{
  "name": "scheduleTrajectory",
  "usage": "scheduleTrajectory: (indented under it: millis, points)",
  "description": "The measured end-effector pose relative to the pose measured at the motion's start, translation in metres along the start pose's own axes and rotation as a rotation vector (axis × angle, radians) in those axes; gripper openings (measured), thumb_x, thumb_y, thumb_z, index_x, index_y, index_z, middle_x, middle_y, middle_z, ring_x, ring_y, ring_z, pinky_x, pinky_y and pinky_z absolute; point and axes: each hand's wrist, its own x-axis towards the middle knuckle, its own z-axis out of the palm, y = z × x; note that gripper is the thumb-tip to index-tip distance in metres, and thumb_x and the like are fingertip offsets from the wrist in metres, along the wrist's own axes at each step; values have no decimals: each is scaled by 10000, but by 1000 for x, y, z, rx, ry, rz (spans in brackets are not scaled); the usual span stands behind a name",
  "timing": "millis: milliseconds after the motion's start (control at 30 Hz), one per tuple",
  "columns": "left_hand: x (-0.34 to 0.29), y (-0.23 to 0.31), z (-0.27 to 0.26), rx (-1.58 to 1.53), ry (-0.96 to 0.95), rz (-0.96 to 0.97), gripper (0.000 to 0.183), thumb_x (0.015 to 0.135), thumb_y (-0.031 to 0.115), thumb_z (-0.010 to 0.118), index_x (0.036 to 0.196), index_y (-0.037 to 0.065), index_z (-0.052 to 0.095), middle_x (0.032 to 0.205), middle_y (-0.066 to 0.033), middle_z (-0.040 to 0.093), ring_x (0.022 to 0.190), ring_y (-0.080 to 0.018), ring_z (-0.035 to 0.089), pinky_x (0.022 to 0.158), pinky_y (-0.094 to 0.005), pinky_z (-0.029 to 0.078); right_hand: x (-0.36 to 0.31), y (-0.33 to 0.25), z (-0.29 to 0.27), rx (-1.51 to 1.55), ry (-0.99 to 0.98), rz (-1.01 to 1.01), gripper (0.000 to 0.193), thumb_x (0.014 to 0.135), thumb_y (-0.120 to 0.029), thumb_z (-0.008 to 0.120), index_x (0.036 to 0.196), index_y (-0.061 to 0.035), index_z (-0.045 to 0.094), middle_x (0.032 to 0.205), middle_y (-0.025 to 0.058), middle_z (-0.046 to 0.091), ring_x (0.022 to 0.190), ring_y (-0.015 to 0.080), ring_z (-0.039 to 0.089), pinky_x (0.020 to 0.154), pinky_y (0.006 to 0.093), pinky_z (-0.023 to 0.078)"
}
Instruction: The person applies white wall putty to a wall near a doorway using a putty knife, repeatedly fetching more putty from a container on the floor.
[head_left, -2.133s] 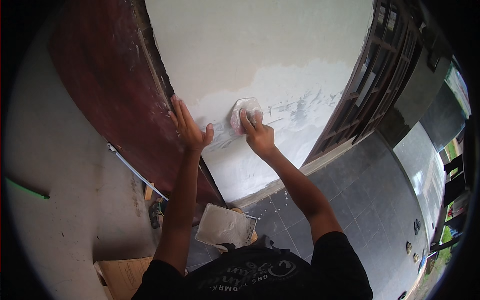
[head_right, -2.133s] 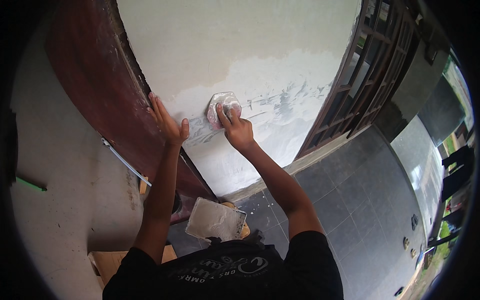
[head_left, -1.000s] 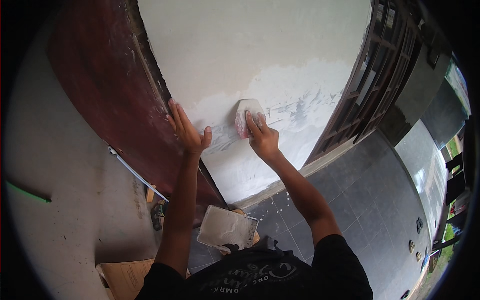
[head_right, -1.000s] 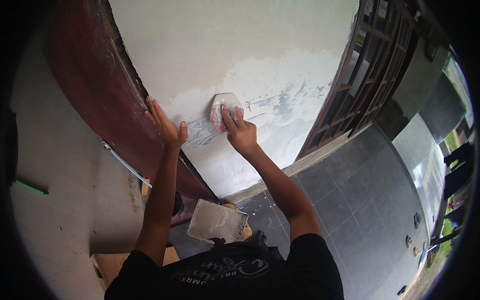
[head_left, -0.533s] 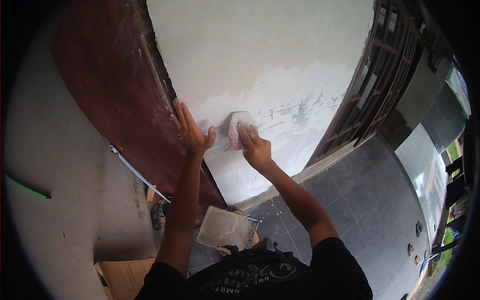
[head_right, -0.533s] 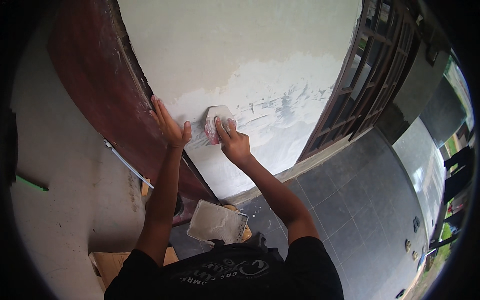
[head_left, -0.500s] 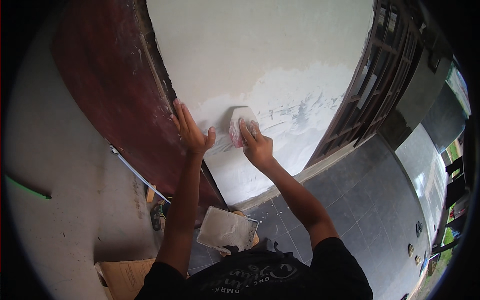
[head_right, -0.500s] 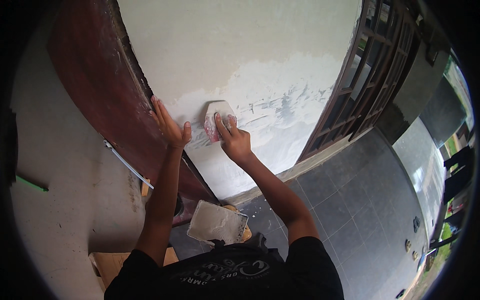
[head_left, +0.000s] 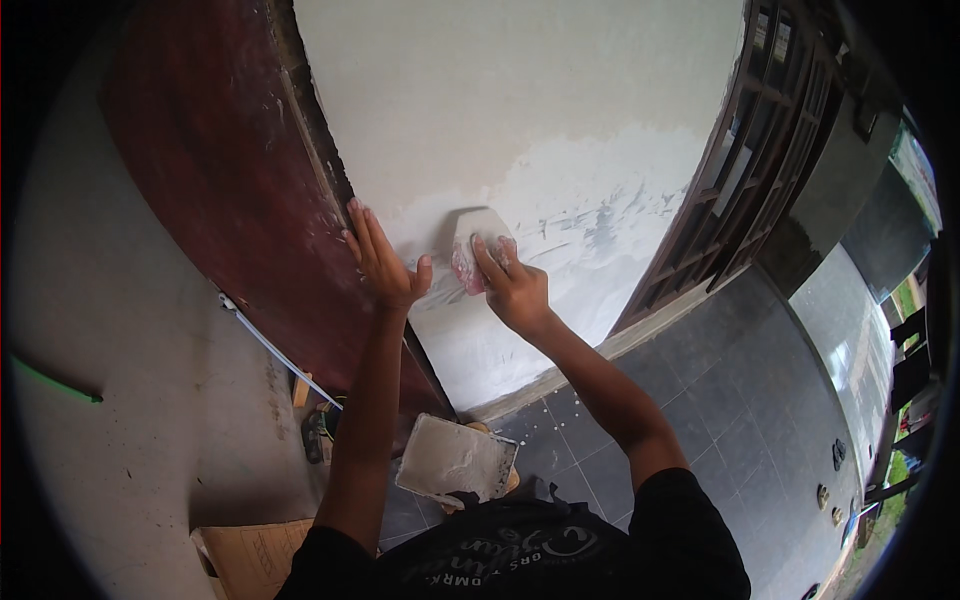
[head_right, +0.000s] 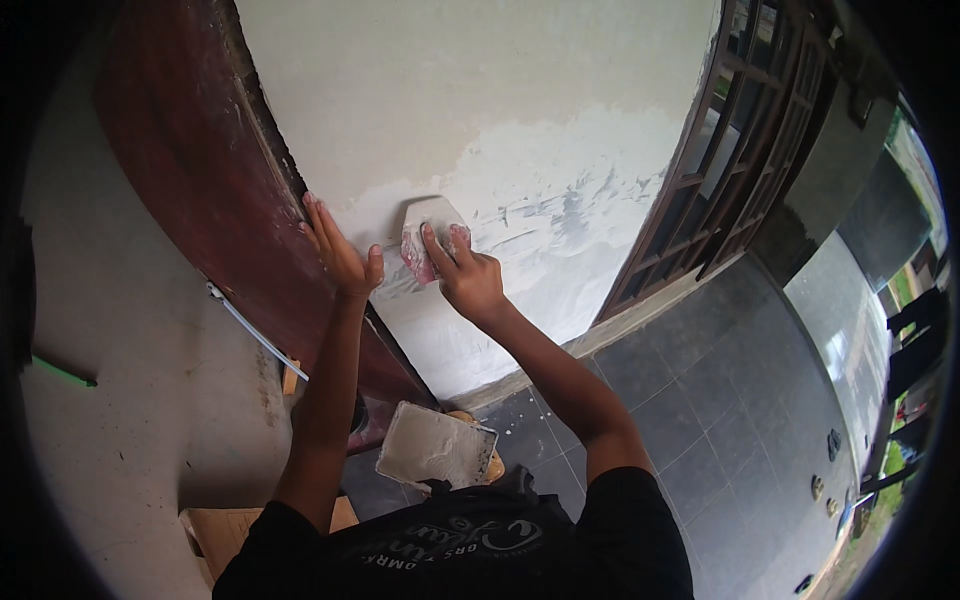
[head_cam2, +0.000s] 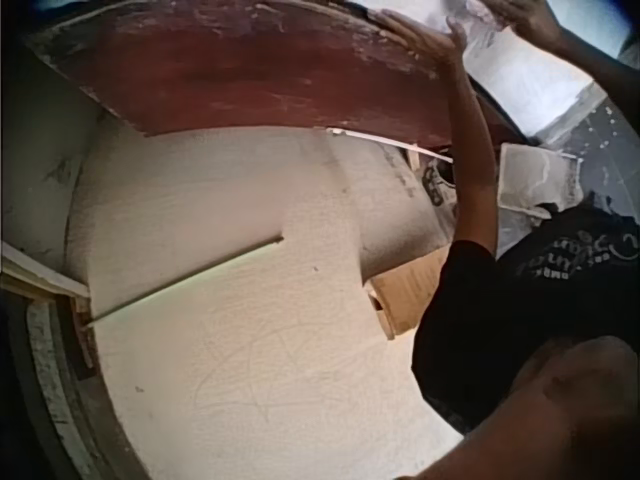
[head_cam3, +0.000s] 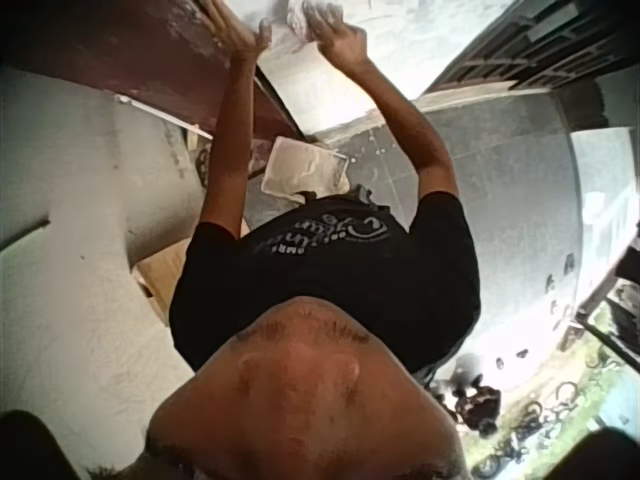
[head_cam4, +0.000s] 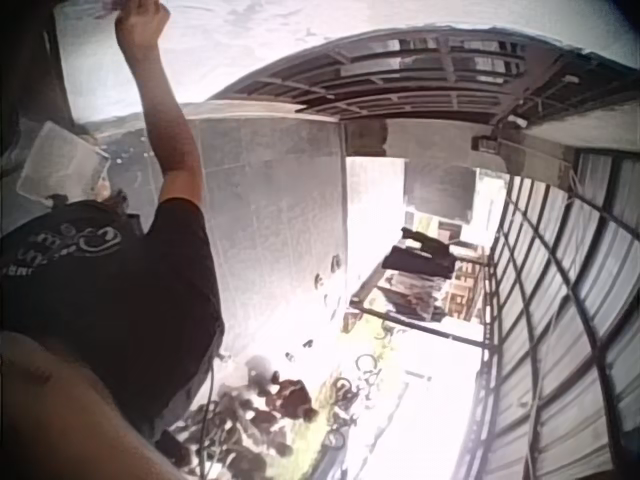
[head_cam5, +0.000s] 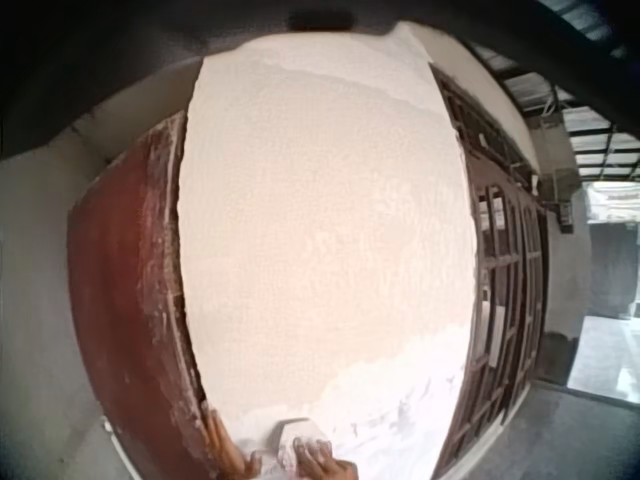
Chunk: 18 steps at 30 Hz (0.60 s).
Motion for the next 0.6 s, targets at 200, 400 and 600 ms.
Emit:
scheduleTrajectory:
  millis: [200, 400, 600]
  points:
    - [-1, 3, 2, -5, -3, -9, 943, 851, 595, 389, 1451, -95, 157, 1505, -321, 169, 1412, -446, 183, 1092, -629, 54, 64, 35, -16, -69, 69, 90, 815, 557, 36, 644, 1348, -109, 506, 1124, 273, 579, 542, 255, 616, 481, 341, 516]
    - [-1, 4, 3, 3, -4, -2, 945, 847, 589, 400, 1451, -95, 156, 1505, -324, 165, 1411, -448, 181, 1095, -624, 60, -23, 21, -2, -75, -150, 149, 808, 577, 39, 628, 1360, -104, 489, 1126, 275, 574, 498, 261, 606, 472, 343, 518]
    - [0, 1, -6, 32, -6, -3, 927, 860, 581, 387, 1444, -105, 170, 1493, -334, 188, 1406, -447, 200, 1099, -613, 72, 39, 20, -23, -50, 65, 142, 831, 547, 31, 659, 1347, -147, 516, 1144, 245, 567, 555, 259, 630, 483, 339, 521]
